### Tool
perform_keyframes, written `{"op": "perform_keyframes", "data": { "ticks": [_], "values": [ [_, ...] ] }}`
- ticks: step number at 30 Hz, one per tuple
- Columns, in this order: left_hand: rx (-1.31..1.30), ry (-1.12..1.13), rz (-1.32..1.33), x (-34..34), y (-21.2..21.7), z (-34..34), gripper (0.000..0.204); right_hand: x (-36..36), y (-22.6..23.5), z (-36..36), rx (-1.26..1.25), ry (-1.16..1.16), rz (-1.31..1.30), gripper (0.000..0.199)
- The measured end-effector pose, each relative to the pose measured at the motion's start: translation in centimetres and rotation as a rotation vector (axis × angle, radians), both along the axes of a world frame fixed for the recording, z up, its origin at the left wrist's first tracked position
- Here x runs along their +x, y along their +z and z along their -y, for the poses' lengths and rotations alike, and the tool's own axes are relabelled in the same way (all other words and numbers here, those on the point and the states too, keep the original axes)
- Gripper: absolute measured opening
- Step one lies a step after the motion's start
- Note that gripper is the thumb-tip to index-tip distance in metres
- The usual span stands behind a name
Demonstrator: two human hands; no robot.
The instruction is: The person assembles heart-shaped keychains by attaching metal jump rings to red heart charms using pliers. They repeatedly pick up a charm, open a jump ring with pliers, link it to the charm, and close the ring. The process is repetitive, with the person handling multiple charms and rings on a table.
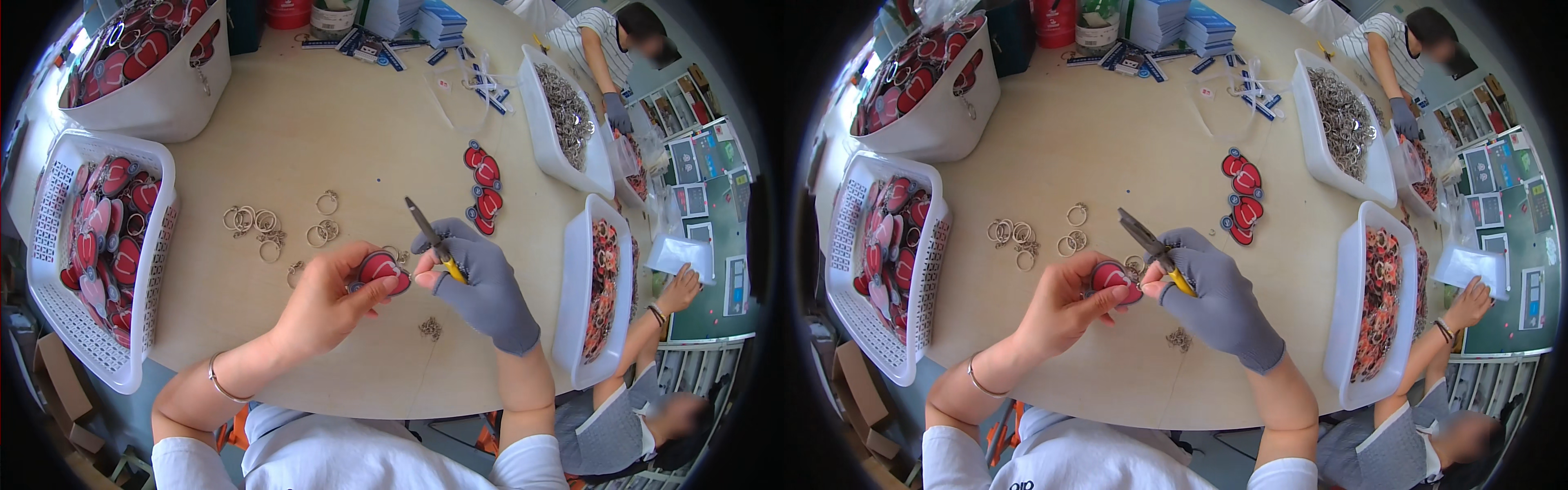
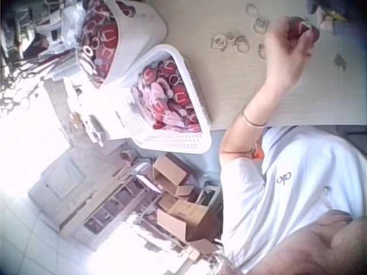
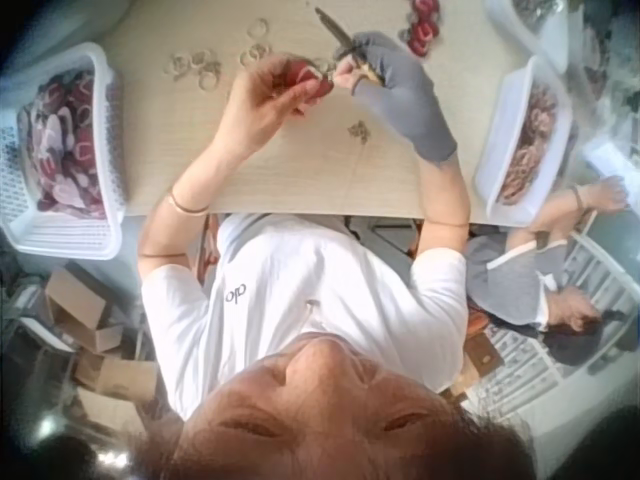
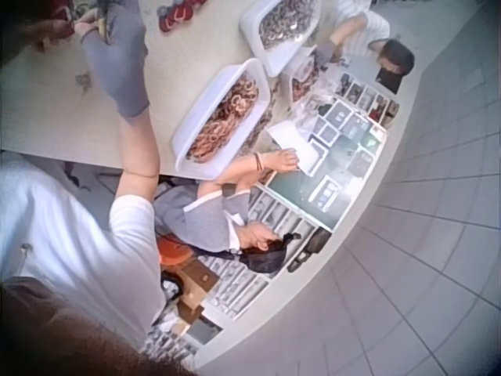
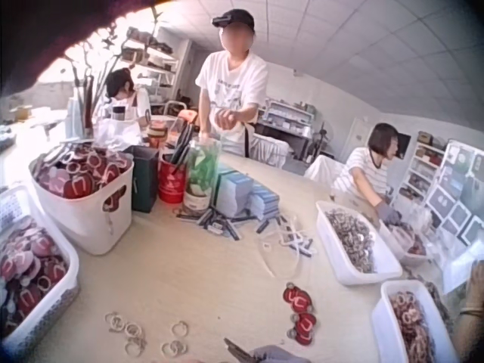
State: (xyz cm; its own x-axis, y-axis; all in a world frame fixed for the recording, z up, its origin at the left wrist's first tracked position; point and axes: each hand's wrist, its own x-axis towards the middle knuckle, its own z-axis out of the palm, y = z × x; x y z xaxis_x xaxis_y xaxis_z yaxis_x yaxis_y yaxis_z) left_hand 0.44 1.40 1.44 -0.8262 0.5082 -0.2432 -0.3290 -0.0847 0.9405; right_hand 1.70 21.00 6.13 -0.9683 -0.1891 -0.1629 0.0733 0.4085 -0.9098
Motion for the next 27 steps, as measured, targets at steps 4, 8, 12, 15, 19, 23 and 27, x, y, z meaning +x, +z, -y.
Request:
{"op": "perform_keyframes", "data": {
  "ticks": [4,8,12,15,19,23,27],
  "values": [
    [-0.114,0.011,-0.138,0.4,0.4,-0.1,0.015,-0.3,-0.1,0.5,0.033,0.023,-0.012,0.006],
    [-0.243,0.028,-0.368,0.6,0.1,0.0,0.015,-0.5,-0.8,0.0,0.019,0.108,-0.042,0.007],
    [-0.309,0.031,-0.498,0.7,0.5,-0.1,0.015,-0.7,-0.4,-0.1,-0.005,0.113,0.061,0.009],
    [-0.306,0.049,-0.580,0.7,0.3,-0.2,0.015,-0.8,-0.2,-0.3,0.019,0.163,0.069,0.010],
    [-0.282,0.009,-0.419,0.7,0.4,-0.1,0.016,-0.9,-0.4,-0.5,0.075,0.224,-0.060,0.011],
    [-0.199,-0.030,-0.115,0.6,0.6,-0.2,0.018,-0.8,-0.5,-0.4,0.181,0.270,-0.256,0.012],
    [-0.238,-0.036,-0.162,0.4,1.0,-0.1,0.020,-0.6,-0.4,-0.3,0.201,0.262,-0.266,0.012]
  ]
}}
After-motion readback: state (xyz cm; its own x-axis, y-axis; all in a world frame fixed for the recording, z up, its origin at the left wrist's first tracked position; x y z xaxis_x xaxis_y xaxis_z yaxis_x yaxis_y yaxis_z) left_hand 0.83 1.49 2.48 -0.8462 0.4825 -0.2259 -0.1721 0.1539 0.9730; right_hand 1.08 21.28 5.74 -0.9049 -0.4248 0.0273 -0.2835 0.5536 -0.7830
